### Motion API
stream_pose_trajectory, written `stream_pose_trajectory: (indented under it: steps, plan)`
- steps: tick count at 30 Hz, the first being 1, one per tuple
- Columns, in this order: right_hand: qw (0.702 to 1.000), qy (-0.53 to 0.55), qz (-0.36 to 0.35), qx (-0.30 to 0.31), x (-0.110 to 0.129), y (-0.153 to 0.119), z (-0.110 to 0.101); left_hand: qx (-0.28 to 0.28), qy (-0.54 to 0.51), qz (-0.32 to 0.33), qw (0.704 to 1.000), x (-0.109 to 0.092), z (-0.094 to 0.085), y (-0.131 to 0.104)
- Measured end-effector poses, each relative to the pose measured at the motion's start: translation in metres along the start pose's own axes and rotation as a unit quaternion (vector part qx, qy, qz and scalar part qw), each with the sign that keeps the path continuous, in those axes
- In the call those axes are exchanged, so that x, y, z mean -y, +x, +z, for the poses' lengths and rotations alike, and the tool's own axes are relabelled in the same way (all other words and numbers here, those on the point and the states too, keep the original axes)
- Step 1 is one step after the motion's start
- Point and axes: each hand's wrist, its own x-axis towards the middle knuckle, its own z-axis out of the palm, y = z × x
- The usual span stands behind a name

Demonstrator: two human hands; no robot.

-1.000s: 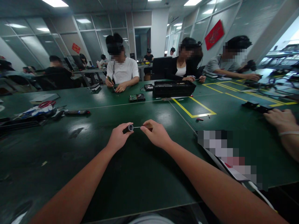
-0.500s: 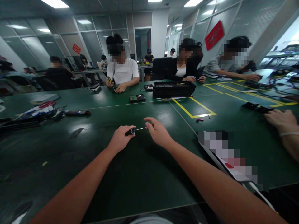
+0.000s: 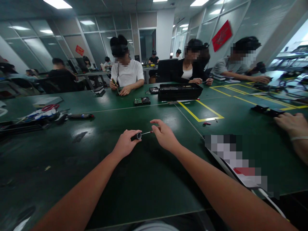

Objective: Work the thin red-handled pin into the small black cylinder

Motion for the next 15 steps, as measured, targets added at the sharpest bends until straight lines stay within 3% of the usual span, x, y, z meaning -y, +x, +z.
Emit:
stream_pose_trajectory:
  steps: [3, 9, 15]
  plan:
    - [1.000, 0.023, -0.019, 0.005, -0.0010, -0.0008, 0.0007, -0.002, -0.002, -0.010, 1.000, -0.0006, 0.0004, 0.0005]
    - [0.999, 0.034, 0.016, -0.020, -0.0063, 0.0010, 0.0025, -0.003, -0.004, -0.016, 1.000, -0.0015, 0.0014, 0.0003]
    - [0.975, 0.213, 0.029, -0.051, -0.0100, 0.0064, 0.0070, -0.016, -0.016, -0.005, 1.000, -0.0047, -0.0027, 0.0005]
